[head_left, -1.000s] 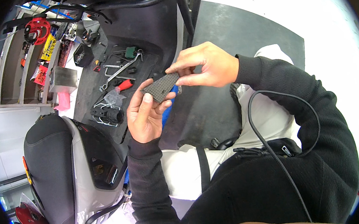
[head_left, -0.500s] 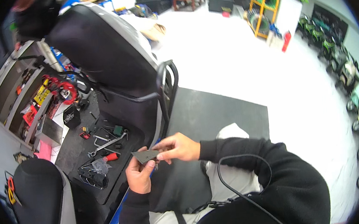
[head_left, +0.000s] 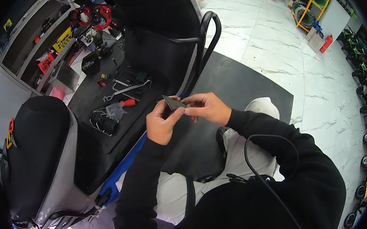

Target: The person works on a scooter in a workshop, using a power drill to remove screws and then cutting and fitting a textured rubber pad onto the scooter's side panel. They repeatedly trim the pad with scissors and press it into place.

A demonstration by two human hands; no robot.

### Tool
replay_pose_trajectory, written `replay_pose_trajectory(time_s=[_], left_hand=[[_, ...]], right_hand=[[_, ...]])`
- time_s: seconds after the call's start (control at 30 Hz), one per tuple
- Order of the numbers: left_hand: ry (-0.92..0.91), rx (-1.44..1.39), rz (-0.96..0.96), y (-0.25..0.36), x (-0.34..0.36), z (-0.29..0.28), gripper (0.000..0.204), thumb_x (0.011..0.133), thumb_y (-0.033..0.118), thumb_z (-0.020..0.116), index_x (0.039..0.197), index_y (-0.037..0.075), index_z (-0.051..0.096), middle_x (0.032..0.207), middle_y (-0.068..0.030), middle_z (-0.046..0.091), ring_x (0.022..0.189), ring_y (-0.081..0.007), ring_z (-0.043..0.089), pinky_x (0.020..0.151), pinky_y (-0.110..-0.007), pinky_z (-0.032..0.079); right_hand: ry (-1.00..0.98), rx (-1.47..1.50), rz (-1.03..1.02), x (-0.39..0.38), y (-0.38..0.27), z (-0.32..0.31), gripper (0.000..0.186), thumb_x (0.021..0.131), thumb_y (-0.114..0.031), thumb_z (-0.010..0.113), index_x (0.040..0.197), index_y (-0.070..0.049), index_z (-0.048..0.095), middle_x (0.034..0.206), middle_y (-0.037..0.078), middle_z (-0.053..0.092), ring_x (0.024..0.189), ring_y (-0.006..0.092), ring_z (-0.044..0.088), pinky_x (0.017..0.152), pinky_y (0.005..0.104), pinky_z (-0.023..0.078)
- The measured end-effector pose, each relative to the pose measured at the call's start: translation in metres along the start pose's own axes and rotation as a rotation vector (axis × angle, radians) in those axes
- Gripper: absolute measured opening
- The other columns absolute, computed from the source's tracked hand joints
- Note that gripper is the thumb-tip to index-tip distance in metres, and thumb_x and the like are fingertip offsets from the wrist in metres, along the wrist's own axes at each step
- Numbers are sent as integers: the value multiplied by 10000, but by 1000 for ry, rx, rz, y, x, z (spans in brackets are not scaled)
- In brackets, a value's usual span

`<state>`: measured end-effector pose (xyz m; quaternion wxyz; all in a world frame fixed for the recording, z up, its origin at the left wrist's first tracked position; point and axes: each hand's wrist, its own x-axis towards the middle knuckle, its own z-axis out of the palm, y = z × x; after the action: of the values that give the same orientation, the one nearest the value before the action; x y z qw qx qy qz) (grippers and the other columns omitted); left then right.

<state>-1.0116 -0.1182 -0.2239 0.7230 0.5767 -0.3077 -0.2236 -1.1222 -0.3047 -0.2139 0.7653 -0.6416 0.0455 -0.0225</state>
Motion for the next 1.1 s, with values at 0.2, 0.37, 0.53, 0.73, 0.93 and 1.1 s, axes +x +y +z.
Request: replay_pose_trajectory(time_s=[0.2,0.37,0.53,0.73,0.93,1.1], left_hand=[[-75,288,-37,-2,-11,-14,422,855,119,852,1214,-43,699,1029,-110,732,929,-155,710,856,-300,556],[-351,512,-93,3,-17,-12,380,883,96,823,1216,-41,705,1031,-72,759,929,-107,700,830,-284,560],[-355,317,-298,9,-24,-9,342,910,177,801,1166,-42,740,940,-87,768,788,-125,690,768,-295,552],[-245,344,-227,6,-27,-14,344,918,198,803,1142,-55,743,933,-80,761,776,-110,676,753,-278,545],[-183,211,-173,-6,-29,-14,416,934,154,797,1266,-72,690,1036,-97,754,903,-125,697,823,-285,565],[-91,121,-267,-10,-27,-14,385,1021,192,710,1280,-89,661,1089,-119,728,945,-161,708,853,-319,604]], right_hand=[[17,-187,-49,1,1,-12,486,1024,-250,703,1399,41,601,1012,52,695,811,103,649,731,277,562],[-121,-283,-27,2,13,-7,533,1019,-342,716,1401,17,617,977,70,705,787,112,661,702,285,562],[-127,-198,141,1,17,-2,524,1014,-357,724,1344,43,648,968,81,712,769,129,662,709,292,555],[-154,-3,122,-3,11,11,528,1017,-311,721,1396,36,601,1126,90,695,928,139,668,763,309,570],[-169,24,122,-7,3,7,482,1017,-188,703,1424,37,576,1179,103,695,957,163,693,825,328,589],[-56,-65,93,-13,6,-6,414,971,-56,637,1372,47,619,1087,104,710,901,161,703,803,326,598]])
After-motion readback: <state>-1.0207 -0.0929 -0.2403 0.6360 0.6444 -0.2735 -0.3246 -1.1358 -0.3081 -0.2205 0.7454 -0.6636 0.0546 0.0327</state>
